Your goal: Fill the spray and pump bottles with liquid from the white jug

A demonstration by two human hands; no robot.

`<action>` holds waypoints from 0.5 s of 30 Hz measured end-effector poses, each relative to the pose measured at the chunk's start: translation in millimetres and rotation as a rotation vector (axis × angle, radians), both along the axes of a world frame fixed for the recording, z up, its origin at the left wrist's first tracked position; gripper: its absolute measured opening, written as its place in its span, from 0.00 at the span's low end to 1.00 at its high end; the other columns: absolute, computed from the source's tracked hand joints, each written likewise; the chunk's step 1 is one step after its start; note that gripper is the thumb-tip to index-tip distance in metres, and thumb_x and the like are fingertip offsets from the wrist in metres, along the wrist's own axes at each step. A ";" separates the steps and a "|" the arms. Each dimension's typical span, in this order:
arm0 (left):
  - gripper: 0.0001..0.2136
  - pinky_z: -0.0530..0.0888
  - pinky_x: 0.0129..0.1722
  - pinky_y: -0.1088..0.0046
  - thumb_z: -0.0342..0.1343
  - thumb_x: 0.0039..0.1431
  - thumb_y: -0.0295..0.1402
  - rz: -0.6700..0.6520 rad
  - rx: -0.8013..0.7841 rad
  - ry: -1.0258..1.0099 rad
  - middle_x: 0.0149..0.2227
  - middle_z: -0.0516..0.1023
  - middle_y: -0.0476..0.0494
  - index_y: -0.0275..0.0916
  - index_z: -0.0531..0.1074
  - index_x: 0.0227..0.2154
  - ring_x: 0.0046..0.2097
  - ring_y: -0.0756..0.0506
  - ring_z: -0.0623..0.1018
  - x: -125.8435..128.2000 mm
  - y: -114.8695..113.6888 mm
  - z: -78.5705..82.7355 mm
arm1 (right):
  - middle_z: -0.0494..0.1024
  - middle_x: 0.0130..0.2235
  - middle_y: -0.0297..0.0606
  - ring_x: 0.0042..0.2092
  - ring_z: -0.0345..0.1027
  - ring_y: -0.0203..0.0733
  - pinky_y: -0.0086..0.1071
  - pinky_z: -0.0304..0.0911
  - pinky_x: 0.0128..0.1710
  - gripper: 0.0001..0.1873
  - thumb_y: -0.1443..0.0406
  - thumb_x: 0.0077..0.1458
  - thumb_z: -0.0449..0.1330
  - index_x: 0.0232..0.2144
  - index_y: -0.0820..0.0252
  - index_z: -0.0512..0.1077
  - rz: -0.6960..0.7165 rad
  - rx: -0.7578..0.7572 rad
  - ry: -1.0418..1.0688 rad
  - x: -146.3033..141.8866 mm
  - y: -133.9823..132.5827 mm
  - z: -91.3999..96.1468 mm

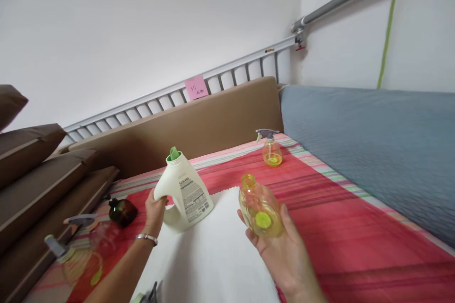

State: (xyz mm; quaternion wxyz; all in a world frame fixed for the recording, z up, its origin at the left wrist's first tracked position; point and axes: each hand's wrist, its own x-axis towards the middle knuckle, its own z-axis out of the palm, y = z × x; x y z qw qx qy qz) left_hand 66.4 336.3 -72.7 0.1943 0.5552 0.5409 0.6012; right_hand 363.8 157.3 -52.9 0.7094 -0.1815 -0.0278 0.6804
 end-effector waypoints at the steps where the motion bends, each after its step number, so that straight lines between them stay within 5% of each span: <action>1: 0.11 0.68 0.26 0.73 0.54 0.40 0.30 -0.004 -0.006 0.008 0.25 0.72 0.50 0.37 0.71 0.31 0.25 0.48 0.70 -0.3 0.5 -1.1 | 0.74 0.52 0.33 0.49 0.69 0.53 0.31 0.70 0.31 0.26 0.48 0.48 0.58 0.51 0.37 0.65 0.016 -0.010 -0.013 -1.9 1.0 -1.6; 8: 0.21 0.71 0.40 0.66 0.61 0.39 0.31 -0.063 -0.118 0.144 0.40 0.76 0.38 0.34 0.70 0.41 0.38 0.43 0.75 -18.1 -28.3 3.9 | 0.76 0.49 0.36 0.47 0.71 0.50 0.31 0.70 0.30 0.27 0.49 0.49 0.57 0.52 0.42 0.65 0.145 -0.060 -0.118 -26.2 -0.9 -12.5; 11: 0.23 0.65 0.49 0.59 0.61 0.39 0.29 -0.052 -0.177 0.263 0.47 0.73 0.35 0.36 0.71 0.44 0.47 0.39 0.72 -51.4 -71.6 5.6 | 0.75 0.49 0.39 0.47 0.71 0.50 0.32 0.70 0.31 0.28 0.48 0.50 0.57 0.53 0.44 0.64 0.198 -0.093 -0.160 -39.3 -9.4 -16.8; 15: 0.15 0.63 0.51 0.58 0.59 0.38 0.23 -0.151 -0.305 0.442 0.38 0.78 0.40 0.41 0.77 0.33 0.44 0.38 0.73 -87.7 -150.7 3.2 | 0.75 0.50 0.41 0.49 0.69 0.52 0.34 0.70 0.31 0.29 0.49 0.50 0.57 0.54 0.45 0.63 0.277 -0.100 -0.204 -52.1 -21.9 -22.5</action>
